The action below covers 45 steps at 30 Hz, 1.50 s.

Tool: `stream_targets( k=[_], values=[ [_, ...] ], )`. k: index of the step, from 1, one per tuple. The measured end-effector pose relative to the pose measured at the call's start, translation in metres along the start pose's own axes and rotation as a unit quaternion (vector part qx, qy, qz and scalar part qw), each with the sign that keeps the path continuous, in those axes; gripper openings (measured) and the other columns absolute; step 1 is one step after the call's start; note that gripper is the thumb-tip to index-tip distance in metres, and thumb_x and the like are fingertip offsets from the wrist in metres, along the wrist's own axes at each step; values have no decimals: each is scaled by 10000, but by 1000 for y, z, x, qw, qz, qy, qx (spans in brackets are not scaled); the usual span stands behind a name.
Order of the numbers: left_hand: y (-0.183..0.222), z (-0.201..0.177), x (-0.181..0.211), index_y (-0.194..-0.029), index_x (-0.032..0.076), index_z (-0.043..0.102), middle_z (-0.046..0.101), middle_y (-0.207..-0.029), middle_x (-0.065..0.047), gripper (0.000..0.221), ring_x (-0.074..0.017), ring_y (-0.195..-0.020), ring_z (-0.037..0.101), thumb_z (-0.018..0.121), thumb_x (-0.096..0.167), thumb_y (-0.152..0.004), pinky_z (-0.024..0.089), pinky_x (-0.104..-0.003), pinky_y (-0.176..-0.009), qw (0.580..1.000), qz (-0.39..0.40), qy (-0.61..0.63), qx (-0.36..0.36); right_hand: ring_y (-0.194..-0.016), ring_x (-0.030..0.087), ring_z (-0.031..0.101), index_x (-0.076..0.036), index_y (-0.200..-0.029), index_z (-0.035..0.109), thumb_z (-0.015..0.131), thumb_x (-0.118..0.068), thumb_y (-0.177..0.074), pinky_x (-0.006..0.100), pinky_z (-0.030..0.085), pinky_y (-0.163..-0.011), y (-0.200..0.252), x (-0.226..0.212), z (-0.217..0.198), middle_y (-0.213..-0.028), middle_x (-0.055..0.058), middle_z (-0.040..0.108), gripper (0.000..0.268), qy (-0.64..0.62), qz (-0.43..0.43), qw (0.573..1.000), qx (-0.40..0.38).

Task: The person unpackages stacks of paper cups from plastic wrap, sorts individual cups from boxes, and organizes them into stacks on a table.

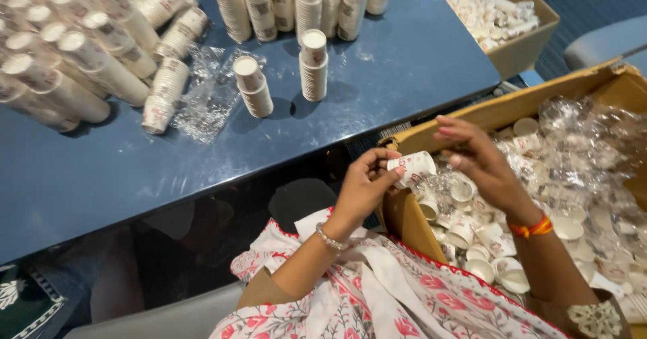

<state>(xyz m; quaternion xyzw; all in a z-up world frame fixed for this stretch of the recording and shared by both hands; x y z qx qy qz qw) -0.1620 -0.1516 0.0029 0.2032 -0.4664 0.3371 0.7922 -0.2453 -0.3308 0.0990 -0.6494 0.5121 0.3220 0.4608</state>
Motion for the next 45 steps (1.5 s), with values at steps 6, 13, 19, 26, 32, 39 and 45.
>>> stream_targets(
  k=[6,13,19,26,32,39,45],
  values=[
    [3,4,25,-1202,-3,663,670,-929,-7,304,-47,-800,626,752,73,-921,552,-206,-707,999,7,-43,1,-1069,209,681,-42,-1212,677,625,-104,-979,363,572,-937,51,132,-56,-1167,101,718,247,124,285,947,83],
    [5,-1,31,-1218,8,684,717,-1104,-22,270,-75,-985,685,695,40,-950,567,-227,-900,999,16,-42,-29,-1115,264,600,-167,-1299,635,762,-136,-777,405,549,-902,65,161,50,-1237,78,592,538,333,281,870,-231],
    [6,-11,18,-1291,-37,646,729,-1124,-163,362,-131,-1015,697,690,-24,-932,551,-256,-918,998,-42,15,-50,-1160,248,590,-173,-1088,645,527,-167,-962,410,587,-699,85,212,77,-1173,31,604,173,608,198,754,-150],
    [7,-32,36,-1388,-17,554,654,-1253,-145,564,-172,-1071,699,713,-50,-848,562,-310,-953,993,-43,108,7,-922,221,720,-123,-1050,648,733,-119,-793,356,611,-787,32,102,9,-1077,43,678,271,368,261,890,-72],
    [1,-58,54,-1402,12,551,661,-1248,-108,680,-192,-1145,659,720,-117,-756,570,-300,-977,987,54,128,76,-1144,263,644,-57,-1150,355,725,-76,-841,372,570,-919,-37,-19,-4,-1256,169,565,482,-24,44,979,195],
    [10,-117,133,-1223,50,531,624,-1159,-58,556,-167,-1080,662,818,-23,-753,607,-312,-943,950,221,24,219,-1190,216,636,-75,-1428,389,672,-129,-944,341,483,-1037,-167,-41,101,-1251,187,661,563,-242,44,968,44],
    [-21,-154,209,-1182,35,641,554,-1204,-127,503,-285,-1106,628,913,148,-774,577,-376,-894,790,381,-304,373,-1171,176,595,-107,-1553,357,659,-134,-996,344,520,-1021,-251,-35,157,-1284,115,605,634,-184,-88,973,107]
  ],
)
Point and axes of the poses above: each hand's wrist, its own y-axis away from the middle knuckle, its own z-axis out of the palm, x = y × z, the point moved 5 cm from there along -y, towards the middle knuckle
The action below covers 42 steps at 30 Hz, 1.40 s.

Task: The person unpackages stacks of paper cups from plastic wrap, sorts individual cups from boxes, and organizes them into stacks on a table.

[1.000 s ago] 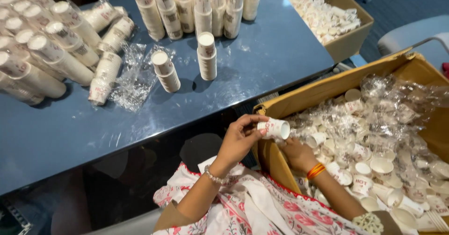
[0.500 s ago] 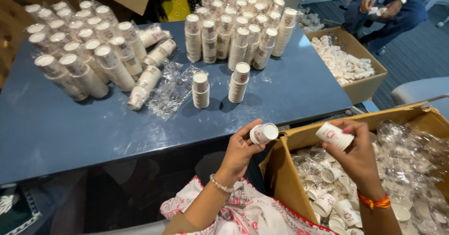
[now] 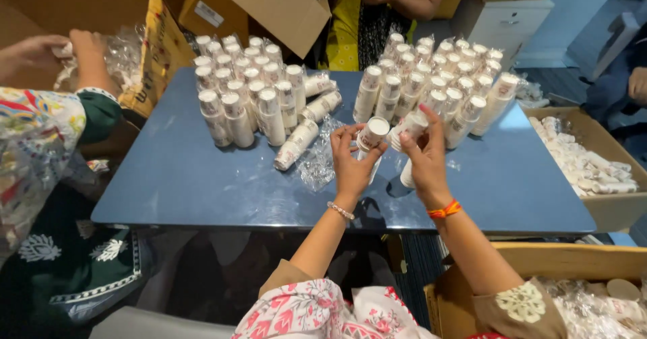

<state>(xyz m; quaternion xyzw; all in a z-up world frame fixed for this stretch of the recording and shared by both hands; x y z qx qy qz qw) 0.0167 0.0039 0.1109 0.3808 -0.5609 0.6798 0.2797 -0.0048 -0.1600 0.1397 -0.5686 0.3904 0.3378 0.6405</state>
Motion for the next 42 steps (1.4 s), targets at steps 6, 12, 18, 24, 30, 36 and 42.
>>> stream_targets(
  k=[6,12,18,24,30,36,42],
  values=[
    [-2,23,-72,-1187,54,626,755,-1099,-115,535,-259,-1024,755,893,241,-763,585,-377,-897,997,-18,-1,-69,-1208,174,612,-98,-1518,408,628,-105,-1014,328,519,-1030,10,20,3,-1315,101,609,549,70,-95,993,14],
    [-7,16,-49,-1179,62,634,745,-1114,-124,527,-268,-1011,751,869,219,-735,601,-391,-870,994,-25,-50,-96,-1181,164,612,-84,-1493,440,610,-96,-1021,319,520,-1025,17,37,4,-1305,104,617,501,69,-64,995,13],
    [-18,19,-39,-1110,62,599,750,-1066,-133,469,-308,-990,749,846,216,-742,584,-398,-850,987,-2,-69,-143,-1202,163,606,-80,-1495,428,600,-103,-1027,320,510,-1047,14,49,2,-1297,96,605,499,27,-37,999,2],
    [-4,29,-68,-1093,49,614,726,-1042,-159,465,-353,-976,728,857,233,-743,570,-422,-816,981,-32,-105,-157,-1188,187,632,-74,-1482,449,631,-129,-1016,338,520,-1041,20,42,4,-1280,109,634,503,81,-54,995,21],
    [21,5,-21,-1330,15,513,562,-1350,-216,647,-420,-1268,557,825,213,-799,489,-477,-1016,986,95,-94,-96,-1190,235,628,-59,-1473,440,644,-141,-1028,351,514,-1026,43,12,27,-1347,138,618,497,194,-187,963,31],
    [50,-18,11,-1393,68,557,637,-1366,-164,581,-345,-1267,661,790,164,-870,579,-429,-1013,989,113,-59,-75,-1112,210,651,-83,-1426,477,680,-140,-995,296,547,-853,62,-2,54,-1345,146,596,480,159,-190,968,-44],
    [48,-19,9,-1330,54,612,699,-1224,-142,545,-304,-1097,736,809,138,-828,632,-376,-806,993,5,-74,-87,-1070,159,662,-96,-1432,475,693,-116,-981,284,558,-843,57,19,47,-1281,105,651,501,103,-97,989,-40]
  ],
)
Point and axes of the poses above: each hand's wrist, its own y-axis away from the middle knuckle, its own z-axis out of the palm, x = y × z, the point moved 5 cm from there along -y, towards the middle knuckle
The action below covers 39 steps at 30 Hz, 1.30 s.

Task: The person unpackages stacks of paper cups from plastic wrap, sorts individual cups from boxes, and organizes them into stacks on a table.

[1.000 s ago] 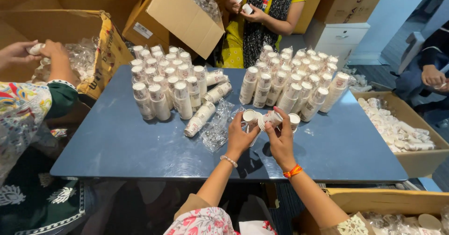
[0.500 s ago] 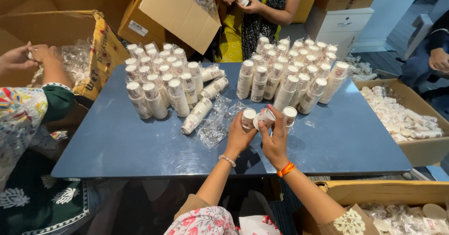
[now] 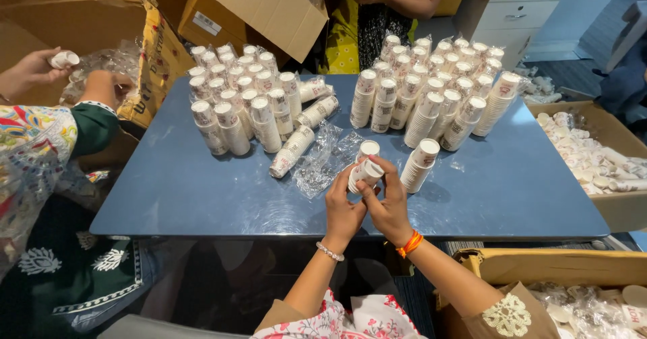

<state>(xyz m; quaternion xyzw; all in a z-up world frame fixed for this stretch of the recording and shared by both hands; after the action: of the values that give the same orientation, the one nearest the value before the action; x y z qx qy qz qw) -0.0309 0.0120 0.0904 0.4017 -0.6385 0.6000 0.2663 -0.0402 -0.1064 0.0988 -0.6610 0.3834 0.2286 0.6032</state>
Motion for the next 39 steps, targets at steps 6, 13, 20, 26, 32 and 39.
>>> stream_targets(
  k=[6,13,20,26,32,39],
  values=[
    [-1,3,-18,-1273,27,634,712,-1175,-159,571,-296,-1047,736,861,89,-753,586,-390,-874,999,5,-17,30,-1204,193,620,-73,-1430,462,655,-81,-1037,325,520,-1034,-36,3,-10,-1341,127,606,438,-66,-59,995,52],
    [11,0,-48,-1265,9,624,698,-1203,-133,538,-234,-1083,737,836,121,-784,615,-347,-927,994,-98,42,38,-1164,303,654,-29,-1183,634,674,-152,-975,376,497,-999,-56,33,-14,-1256,142,663,244,138,-27,990,-7],
    [8,-5,-30,-1257,-33,640,669,-1170,-140,522,-248,-1063,720,857,64,-793,597,-372,-919,996,-70,14,49,-1274,389,591,-52,-1245,654,649,-124,-1004,444,459,-1068,-41,-8,-20,-1400,194,594,251,208,-110,972,15],
    [11,-6,-17,-1308,-5,607,615,-1269,-112,514,-239,-1153,691,774,23,-823,634,-339,-912,995,-43,67,52,-1160,359,626,-81,-1325,596,759,-160,-819,419,520,-949,-28,-50,7,-1286,164,601,537,179,-102,970,-129],
    [11,-1,-23,-1294,-24,615,618,-1247,-122,516,-245,-1153,684,721,-67,-791,619,-364,-930,993,-58,98,38,-1150,342,653,-95,-1341,543,767,-106,-840,400,550,-900,-30,-41,-3,-1279,154,601,549,142,-99,980,-96],
    [16,13,-19,-1298,-28,598,621,-1250,-114,579,-226,-1151,685,832,63,-776,573,-336,-946,987,-120,111,-3,-1092,306,619,-133,-1272,560,773,-131,-915,417,497,-886,-53,-39,-75,-1284,119,580,416,441,-157,876,114]
  ],
)
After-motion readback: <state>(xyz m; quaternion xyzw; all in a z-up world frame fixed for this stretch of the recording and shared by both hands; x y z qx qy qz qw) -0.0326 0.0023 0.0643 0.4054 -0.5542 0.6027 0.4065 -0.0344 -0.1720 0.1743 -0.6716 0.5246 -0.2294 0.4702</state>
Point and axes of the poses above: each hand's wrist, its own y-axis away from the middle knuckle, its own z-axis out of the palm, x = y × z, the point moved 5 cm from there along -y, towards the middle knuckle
